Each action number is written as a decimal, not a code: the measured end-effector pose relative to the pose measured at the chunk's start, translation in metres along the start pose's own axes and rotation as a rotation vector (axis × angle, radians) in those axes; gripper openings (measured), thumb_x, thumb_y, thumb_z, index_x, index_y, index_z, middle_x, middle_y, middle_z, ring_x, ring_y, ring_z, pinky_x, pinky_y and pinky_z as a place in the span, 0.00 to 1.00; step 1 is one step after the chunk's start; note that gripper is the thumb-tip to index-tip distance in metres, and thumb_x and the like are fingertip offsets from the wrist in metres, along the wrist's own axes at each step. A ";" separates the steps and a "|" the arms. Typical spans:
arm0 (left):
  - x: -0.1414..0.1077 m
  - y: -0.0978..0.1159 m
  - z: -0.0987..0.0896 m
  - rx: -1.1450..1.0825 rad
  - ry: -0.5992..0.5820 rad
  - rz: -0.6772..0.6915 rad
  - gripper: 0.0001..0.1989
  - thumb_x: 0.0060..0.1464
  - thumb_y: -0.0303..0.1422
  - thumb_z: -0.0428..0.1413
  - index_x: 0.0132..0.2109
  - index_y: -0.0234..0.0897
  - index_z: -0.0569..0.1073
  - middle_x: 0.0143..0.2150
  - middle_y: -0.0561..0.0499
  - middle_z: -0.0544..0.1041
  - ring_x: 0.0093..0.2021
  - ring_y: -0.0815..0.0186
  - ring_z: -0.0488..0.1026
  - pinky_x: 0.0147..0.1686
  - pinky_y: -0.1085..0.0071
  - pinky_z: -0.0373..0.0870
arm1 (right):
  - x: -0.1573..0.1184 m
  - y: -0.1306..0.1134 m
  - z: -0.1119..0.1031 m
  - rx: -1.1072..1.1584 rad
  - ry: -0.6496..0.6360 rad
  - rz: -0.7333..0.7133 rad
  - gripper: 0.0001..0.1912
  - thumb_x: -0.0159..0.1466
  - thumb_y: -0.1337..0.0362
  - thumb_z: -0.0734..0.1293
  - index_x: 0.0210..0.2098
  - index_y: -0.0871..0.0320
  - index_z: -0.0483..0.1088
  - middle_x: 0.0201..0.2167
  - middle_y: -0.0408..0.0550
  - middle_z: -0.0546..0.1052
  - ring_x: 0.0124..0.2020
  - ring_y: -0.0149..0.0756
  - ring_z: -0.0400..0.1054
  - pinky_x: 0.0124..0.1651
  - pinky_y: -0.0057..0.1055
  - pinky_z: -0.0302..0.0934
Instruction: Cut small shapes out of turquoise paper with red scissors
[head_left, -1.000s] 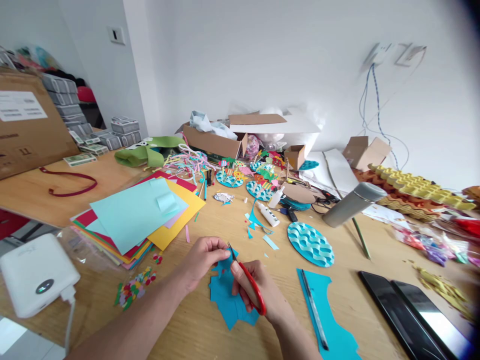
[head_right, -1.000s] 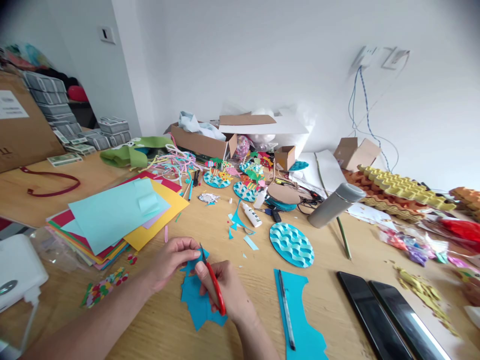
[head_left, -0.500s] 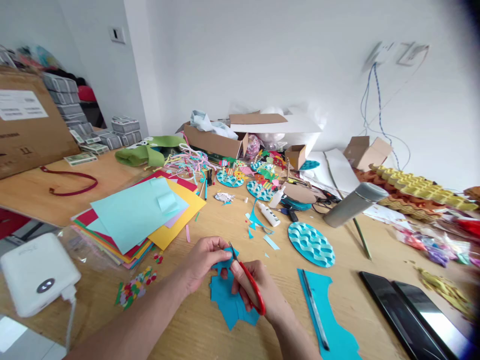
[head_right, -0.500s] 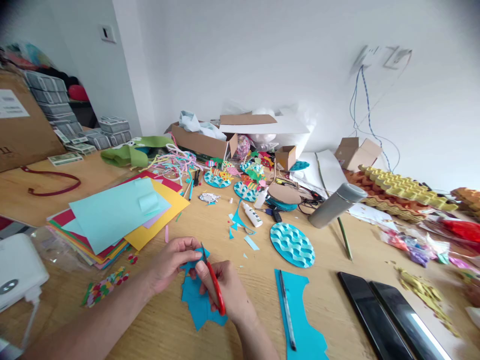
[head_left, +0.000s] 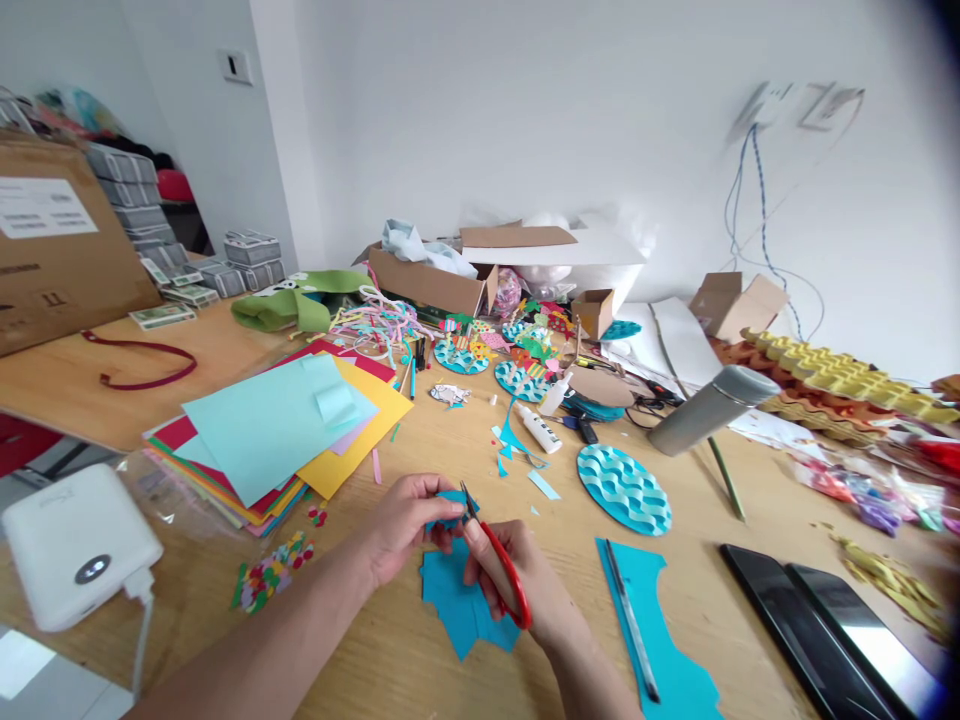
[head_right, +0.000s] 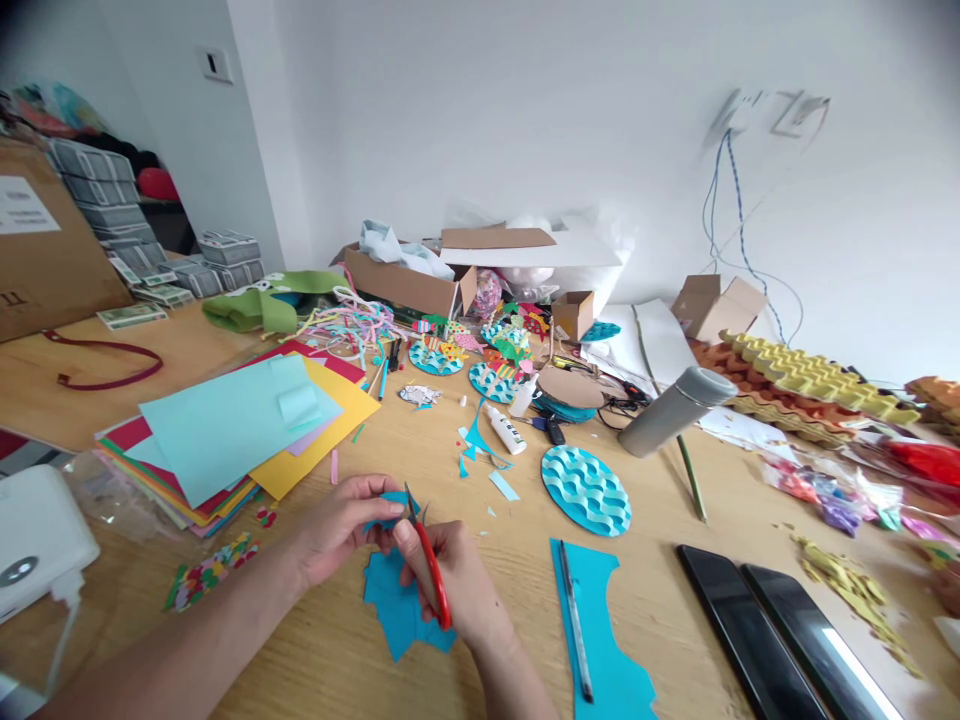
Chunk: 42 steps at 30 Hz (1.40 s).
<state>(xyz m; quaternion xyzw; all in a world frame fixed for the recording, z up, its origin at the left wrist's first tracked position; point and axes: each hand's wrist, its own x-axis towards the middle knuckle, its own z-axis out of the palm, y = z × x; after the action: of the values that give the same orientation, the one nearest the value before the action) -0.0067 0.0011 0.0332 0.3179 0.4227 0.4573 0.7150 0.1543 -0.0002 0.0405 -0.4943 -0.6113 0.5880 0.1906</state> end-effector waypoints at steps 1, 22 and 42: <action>0.000 0.000 0.000 0.004 0.006 0.004 0.10 0.41 0.32 0.63 0.28 0.32 0.70 0.23 0.54 0.73 0.21 0.72 0.67 0.24 0.74 0.65 | 0.000 0.000 0.000 -0.002 0.002 0.000 0.34 0.54 0.34 0.62 0.17 0.62 0.66 0.07 0.39 0.60 0.08 0.23 0.54 0.11 0.20 0.45; 0.004 -0.001 -0.002 -0.060 0.113 0.020 0.13 0.36 0.31 0.65 0.22 0.33 0.67 0.17 0.57 0.67 0.17 0.76 0.60 0.17 0.78 0.55 | 0.002 0.004 0.003 -0.005 -0.032 -0.009 0.38 0.54 0.30 0.57 0.19 0.62 0.66 0.08 0.40 0.61 0.09 0.24 0.54 0.12 0.20 0.45; 0.001 0.002 -0.001 0.115 0.105 0.033 0.11 0.36 0.32 0.60 0.18 0.36 0.64 0.12 0.59 0.64 0.13 0.75 0.57 0.13 0.77 0.52 | -0.003 -0.001 -0.002 -0.025 -0.128 -0.070 0.36 0.59 0.34 0.55 0.26 0.63 0.70 0.13 0.41 0.65 0.14 0.25 0.55 0.18 0.24 0.48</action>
<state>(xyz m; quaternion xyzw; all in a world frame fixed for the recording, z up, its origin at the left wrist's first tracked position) -0.0084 0.0032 0.0344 0.3407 0.4799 0.4600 0.6649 0.1568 -0.0021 0.0428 -0.4363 -0.6463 0.6038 0.1654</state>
